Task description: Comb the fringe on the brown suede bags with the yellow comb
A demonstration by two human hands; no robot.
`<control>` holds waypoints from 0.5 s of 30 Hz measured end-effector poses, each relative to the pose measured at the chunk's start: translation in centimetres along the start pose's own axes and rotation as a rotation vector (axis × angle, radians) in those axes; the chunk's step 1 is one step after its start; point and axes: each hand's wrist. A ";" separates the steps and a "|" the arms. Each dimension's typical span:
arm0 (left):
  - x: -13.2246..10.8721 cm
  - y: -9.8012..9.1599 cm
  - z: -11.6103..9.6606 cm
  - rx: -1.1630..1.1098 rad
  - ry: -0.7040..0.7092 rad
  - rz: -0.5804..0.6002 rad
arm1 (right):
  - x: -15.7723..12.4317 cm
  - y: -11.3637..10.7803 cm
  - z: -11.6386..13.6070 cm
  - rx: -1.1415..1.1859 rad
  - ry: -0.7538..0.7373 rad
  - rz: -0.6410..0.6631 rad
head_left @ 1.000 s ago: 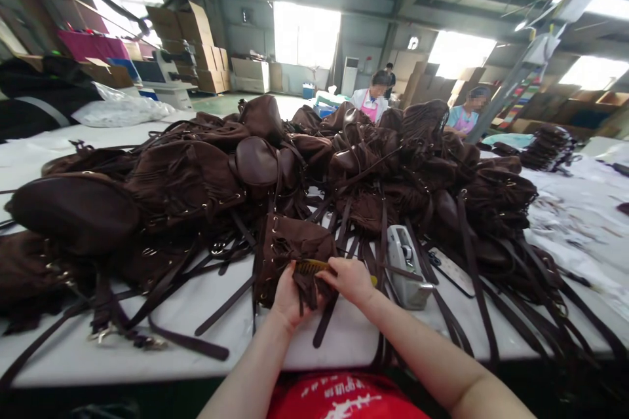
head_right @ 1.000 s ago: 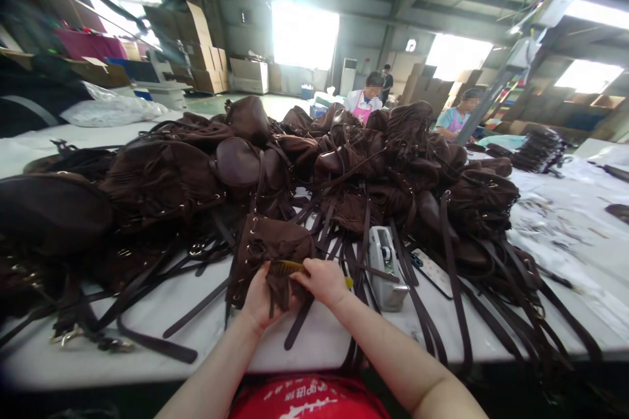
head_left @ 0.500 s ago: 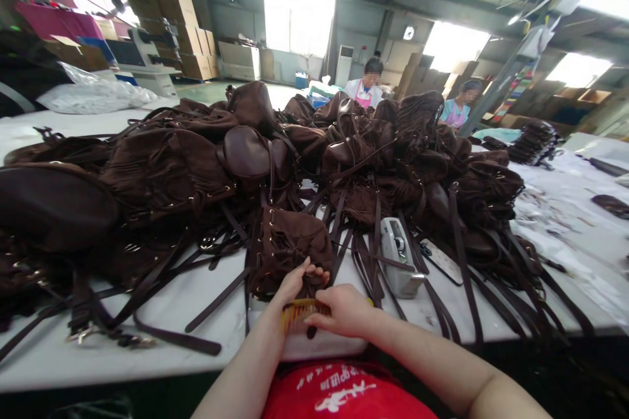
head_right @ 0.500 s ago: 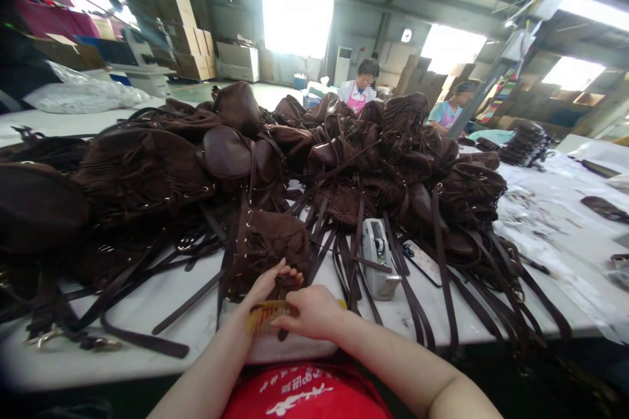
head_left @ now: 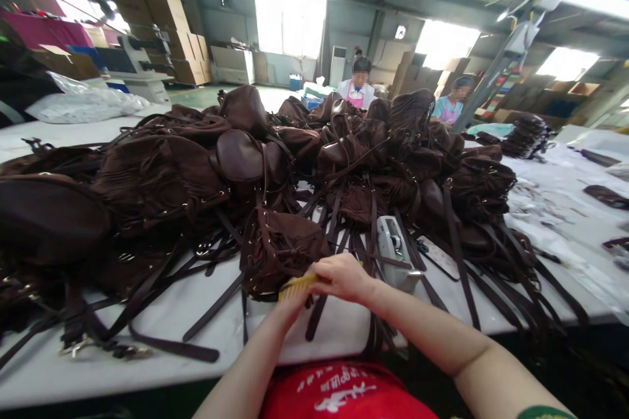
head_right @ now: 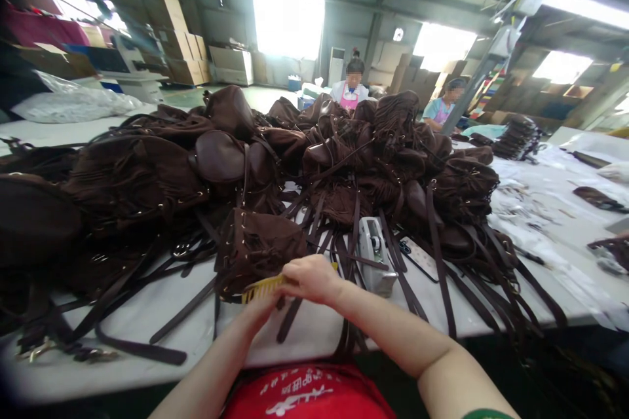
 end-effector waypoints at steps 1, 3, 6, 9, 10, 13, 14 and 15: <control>-0.4 0.1 0.2 0.034 0.022 0.008 | 0.8 0.2 -1.2 -0.073 -0.001 -0.016; -1.1 0.3 0.5 0.117 0.064 0.010 | 2.2 0.8 -3.0 -0.167 -0.035 -0.014; -1.9 0.6 0.3 0.181 0.105 0.021 | 3.7 2.0 -3.9 -0.224 -0.134 0.029; -2.4 0.6 -0.3 0.198 0.143 0.038 | 4.4 2.9 -3.8 -0.246 -0.118 0.098; -2.6 0.5 -0.4 0.185 0.146 0.051 | 4.5 3.0 -3.8 -0.247 -0.084 0.116; -2.5 -0.2 -0.1 0.058 0.120 0.142 | 4.2 3.6 -3.8 -0.238 -0.003 0.145; -2.3 -0.6 0.1 0.017 0.117 0.203 | 4.1 3.7 -3.9 -0.235 0.015 0.150; -2.0 -1.0 0.2 -0.039 0.111 0.290 | 4.0 3.9 -3.9 -0.232 0.033 0.155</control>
Point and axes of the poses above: each hand's wrist, its own x-axis towards the middle knuckle, its own y-axis out of the palm, z = x × y, and after that the axes turned 7 degrees about -y, right-handed
